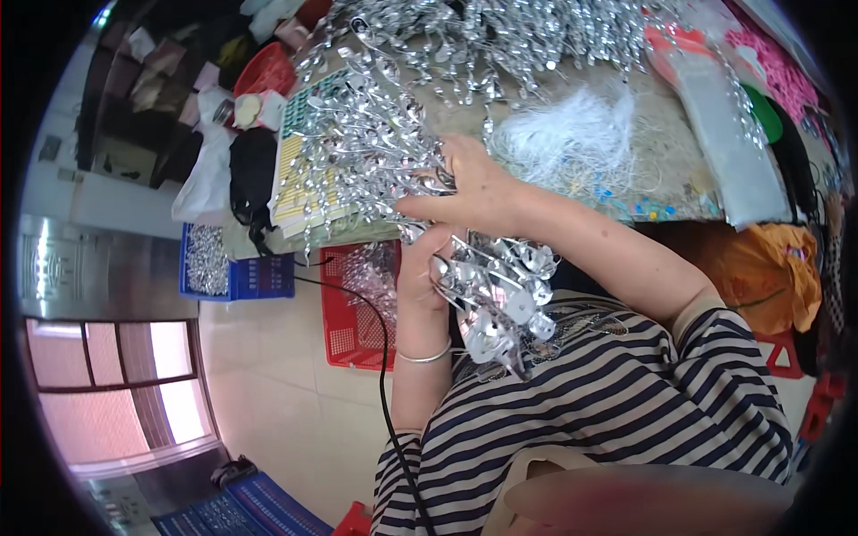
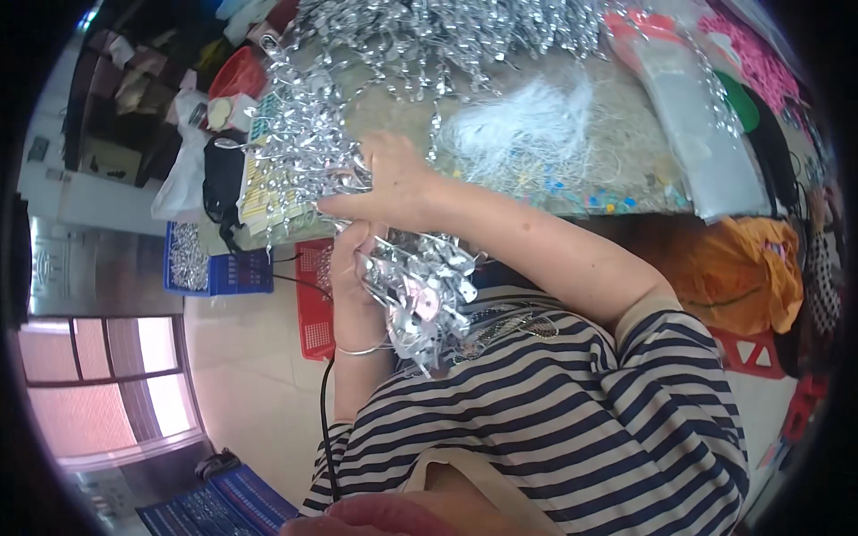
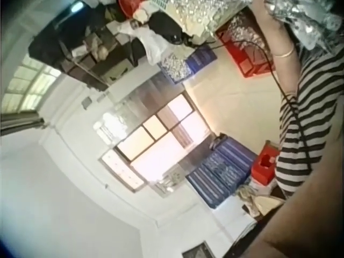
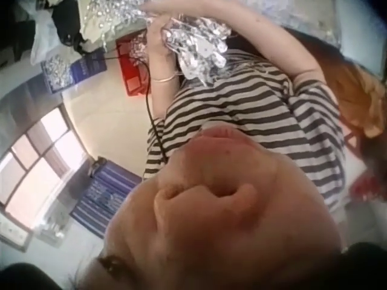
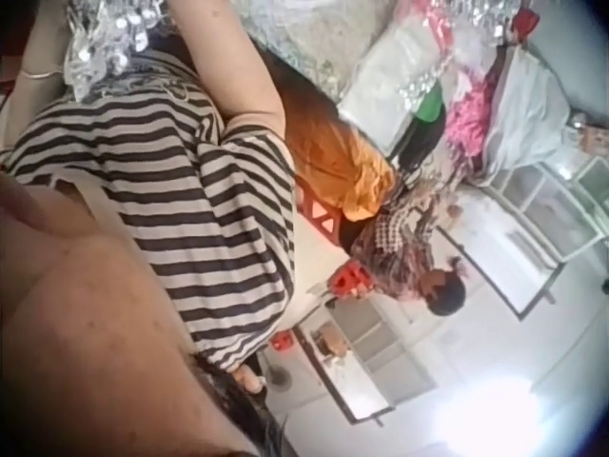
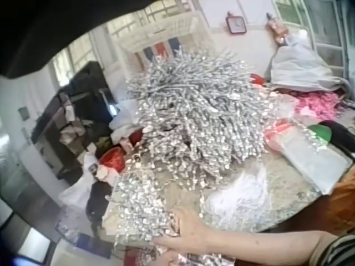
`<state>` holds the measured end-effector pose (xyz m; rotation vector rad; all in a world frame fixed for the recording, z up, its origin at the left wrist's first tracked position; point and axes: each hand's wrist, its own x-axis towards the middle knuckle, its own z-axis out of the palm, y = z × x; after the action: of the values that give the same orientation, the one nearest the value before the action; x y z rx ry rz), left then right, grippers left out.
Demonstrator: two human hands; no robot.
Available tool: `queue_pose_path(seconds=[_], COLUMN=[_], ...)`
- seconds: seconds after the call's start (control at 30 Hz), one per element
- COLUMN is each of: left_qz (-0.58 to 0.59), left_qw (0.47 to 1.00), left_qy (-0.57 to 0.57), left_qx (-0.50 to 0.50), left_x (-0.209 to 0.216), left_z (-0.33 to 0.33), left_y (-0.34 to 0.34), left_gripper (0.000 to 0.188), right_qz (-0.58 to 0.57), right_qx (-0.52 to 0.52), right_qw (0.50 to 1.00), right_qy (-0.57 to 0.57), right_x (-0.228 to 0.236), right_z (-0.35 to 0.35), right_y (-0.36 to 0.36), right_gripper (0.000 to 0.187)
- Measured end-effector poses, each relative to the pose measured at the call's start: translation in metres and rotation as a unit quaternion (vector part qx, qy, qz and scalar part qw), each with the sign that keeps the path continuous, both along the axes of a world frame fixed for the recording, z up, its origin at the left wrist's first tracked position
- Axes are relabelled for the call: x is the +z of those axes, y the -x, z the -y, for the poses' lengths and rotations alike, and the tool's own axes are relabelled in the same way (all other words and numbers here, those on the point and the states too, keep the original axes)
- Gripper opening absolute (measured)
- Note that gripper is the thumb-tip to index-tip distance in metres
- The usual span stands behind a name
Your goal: Packaging silver sequined decorations into plastic bags in a factory setting.
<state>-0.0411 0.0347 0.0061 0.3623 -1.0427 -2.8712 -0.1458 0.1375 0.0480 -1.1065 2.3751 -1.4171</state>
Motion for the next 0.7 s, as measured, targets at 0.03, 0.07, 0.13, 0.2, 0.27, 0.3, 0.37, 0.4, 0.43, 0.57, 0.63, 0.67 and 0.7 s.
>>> queue_pose_path(seconds=[0.03, 0.07, 0.13, 0.2, 0.27, 0.3, 0.37, 0.4, 0.43, 0.57, 0.63, 0.67, 0.7], left_qz=[-0.013, -0.026, -0.014, -0.017, -0.037, -0.057, -0.065, -0.052, -0.039, 0.004, 0.031, 0.053, 0.058], left_qw=[1.0, 0.999, 1.0, 1.0, 0.999, 0.997, 0.996, 0.998, 0.999, 0.996, 0.994, 0.993, 0.992], left_qy=[-0.014, -0.028, -0.008, 0.004, 0.003, 0.008, 0.003, -0.001, -0.005, -0.075, -0.08, -0.077, -0.08], left_qx=[-0.005, -0.009, -0.001, -0.02, -0.024, -0.044, -0.06, -0.044, -0.029, -0.046, -0.061, -0.069, -0.074], left_x=[-0.01, -0.011, -0.006, -0.005, 0.007, 0.019, 0.033, 0.034, 0.033, 0.01, -0.005, -0.015, -0.023], left_z=[0.005, 0.007, 0.005, 0.007, 0.013, 0.013, 0.01, 0.009, 0.008, -0.001, -0.003, 0.0, 0.002], left_y=[0.002, 0.004, 0.003, 0.008, 0.014, 0.019, 0.026, 0.027, 0.027, 0.019, 0.02, 0.02, 0.02], left_gripper=[0.046, 0.047, 0.046, 0.042, 0.039, 0.037, 0.034, 0.033, 0.033, 0.022, 0.019, 0.016, 0.016], right_qz=[-0.003, 0.036, 0.14, 0.197, 0.232, 0.233, 0.215, 0.233, 0.233, 0.333, 0.333, 0.377, 0.381], right_qx=[0.01, 0.019, 0.042, 0.056, 0.047, 0.052, 0.038, 0.016, 0.019, 0.048, 0.041, 0.056, 0.05], right_qw=[1.0, 0.999, 0.988, 0.977, 0.97, 0.97, 0.976, 0.972, 0.971, 0.942, 0.932, 0.913, 0.912], right_qy=[0.002, 0.018, 0.055, 0.051, 0.052, 0.049, 0.018, -0.036, -0.038, 0.017, 0.136, 0.143, 0.142], right_x=[-0.003, -0.004, 0.0, 0.001, 0.035, 0.038, 0.044, 0.064, 0.055, 0.003, -0.022, -0.002, -0.01], right_z=[0.003, 0.005, 0.002, 0.004, 0.005, 0.006, 0.01, 0.003, 0.004, -0.004, -0.013, -0.019, -0.02], right_y=[0.002, 0.003, 0.0, 0.009, 0.005, 0.01, 0.029, 0.024, 0.023, 0.021, 0.015, 0.004, 0.004], right_gripper=[0.058, 0.062, 0.075, 0.079, 0.097, 0.097, 0.102, 0.105, 0.105, 0.093, 0.087, 0.08, 0.08])
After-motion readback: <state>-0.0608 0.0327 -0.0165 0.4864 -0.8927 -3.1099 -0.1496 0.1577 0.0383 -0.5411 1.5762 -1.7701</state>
